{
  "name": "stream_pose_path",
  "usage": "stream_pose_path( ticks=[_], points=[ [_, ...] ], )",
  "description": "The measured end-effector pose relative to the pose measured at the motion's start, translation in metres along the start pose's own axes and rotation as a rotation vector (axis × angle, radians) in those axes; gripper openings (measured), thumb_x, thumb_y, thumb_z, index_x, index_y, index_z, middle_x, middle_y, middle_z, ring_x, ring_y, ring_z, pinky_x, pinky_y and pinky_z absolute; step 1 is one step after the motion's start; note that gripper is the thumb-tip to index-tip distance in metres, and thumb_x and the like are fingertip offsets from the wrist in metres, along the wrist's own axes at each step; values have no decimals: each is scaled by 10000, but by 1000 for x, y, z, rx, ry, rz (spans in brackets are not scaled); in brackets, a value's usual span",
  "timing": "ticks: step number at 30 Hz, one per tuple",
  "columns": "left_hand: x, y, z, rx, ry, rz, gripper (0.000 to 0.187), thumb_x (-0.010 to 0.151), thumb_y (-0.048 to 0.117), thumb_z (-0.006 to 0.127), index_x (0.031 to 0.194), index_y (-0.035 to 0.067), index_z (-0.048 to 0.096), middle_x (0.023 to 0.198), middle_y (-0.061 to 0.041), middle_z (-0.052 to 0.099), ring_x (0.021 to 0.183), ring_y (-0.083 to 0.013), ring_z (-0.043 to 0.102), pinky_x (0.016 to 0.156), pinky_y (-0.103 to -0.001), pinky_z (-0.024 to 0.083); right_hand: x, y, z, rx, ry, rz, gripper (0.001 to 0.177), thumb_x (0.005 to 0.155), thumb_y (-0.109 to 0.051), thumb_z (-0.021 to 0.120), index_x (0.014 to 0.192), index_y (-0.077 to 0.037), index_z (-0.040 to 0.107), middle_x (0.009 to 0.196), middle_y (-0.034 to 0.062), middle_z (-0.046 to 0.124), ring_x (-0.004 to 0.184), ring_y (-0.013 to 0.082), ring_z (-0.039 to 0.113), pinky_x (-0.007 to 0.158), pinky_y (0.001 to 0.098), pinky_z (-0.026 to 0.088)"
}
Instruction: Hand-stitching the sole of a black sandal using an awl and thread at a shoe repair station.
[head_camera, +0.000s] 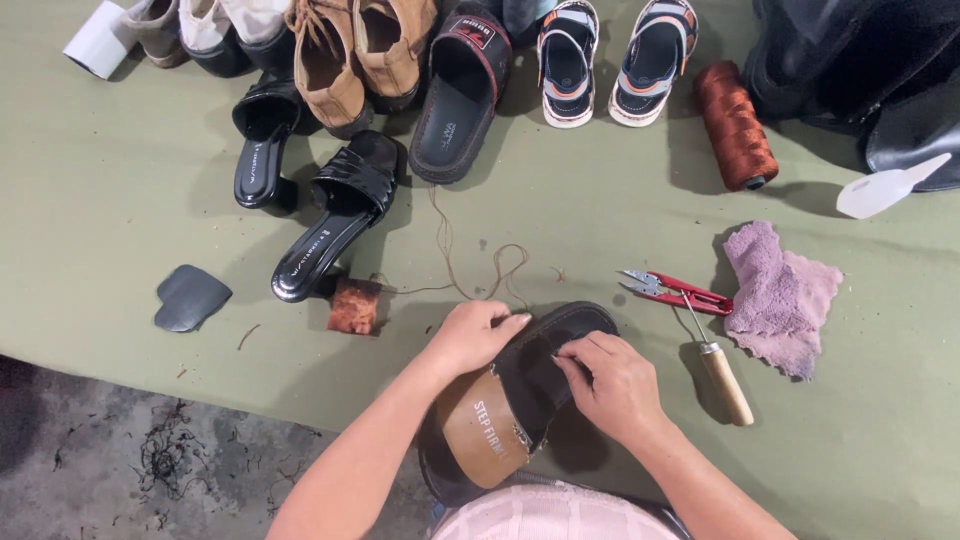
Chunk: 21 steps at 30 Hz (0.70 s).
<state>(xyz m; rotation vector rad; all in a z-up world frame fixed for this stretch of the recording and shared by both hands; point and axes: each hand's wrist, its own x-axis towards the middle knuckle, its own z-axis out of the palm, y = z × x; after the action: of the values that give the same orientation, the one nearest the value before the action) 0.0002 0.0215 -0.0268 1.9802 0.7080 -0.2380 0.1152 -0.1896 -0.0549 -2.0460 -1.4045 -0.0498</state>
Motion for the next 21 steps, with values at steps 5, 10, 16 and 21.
stream_pose_path(
  ticks=[5,10,16,21],
  points=[
    [9,16,7,-241,-17,15,363,955,354,651,1101,47,780,1023,-184,775,1024,-316,726,877,-427,571,2,-4,-3,41,12,10,48,910,-177,692,884,-172,733,739,-15,646,748,194,713,711,317,595],
    [36,-8,20,-773,10,26,116,949,152,709,960,56,771,805,-10,743,726,-64,665,704,-197,566,2,-7,-6,42,-13,46,44,897,-177,702,879,-171,742,742,-8,657,741,195,714,711,319,593],
    [25,3,8,-1208,65,-59,92,988,197,687,941,119,672,575,63,465,460,-25,428,440,-164,415,3,-8,-4,43,-14,60,52,899,-180,702,868,-170,742,744,-13,665,737,188,715,714,302,588],
    [-11,11,-9,239,554,173,246,966,359,675,1130,180,708,999,-46,635,878,-262,710,717,-374,602,0,-4,-4,23,-26,24,51,902,-177,693,883,-170,739,750,-14,665,745,191,717,725,308,592]
  ],
)
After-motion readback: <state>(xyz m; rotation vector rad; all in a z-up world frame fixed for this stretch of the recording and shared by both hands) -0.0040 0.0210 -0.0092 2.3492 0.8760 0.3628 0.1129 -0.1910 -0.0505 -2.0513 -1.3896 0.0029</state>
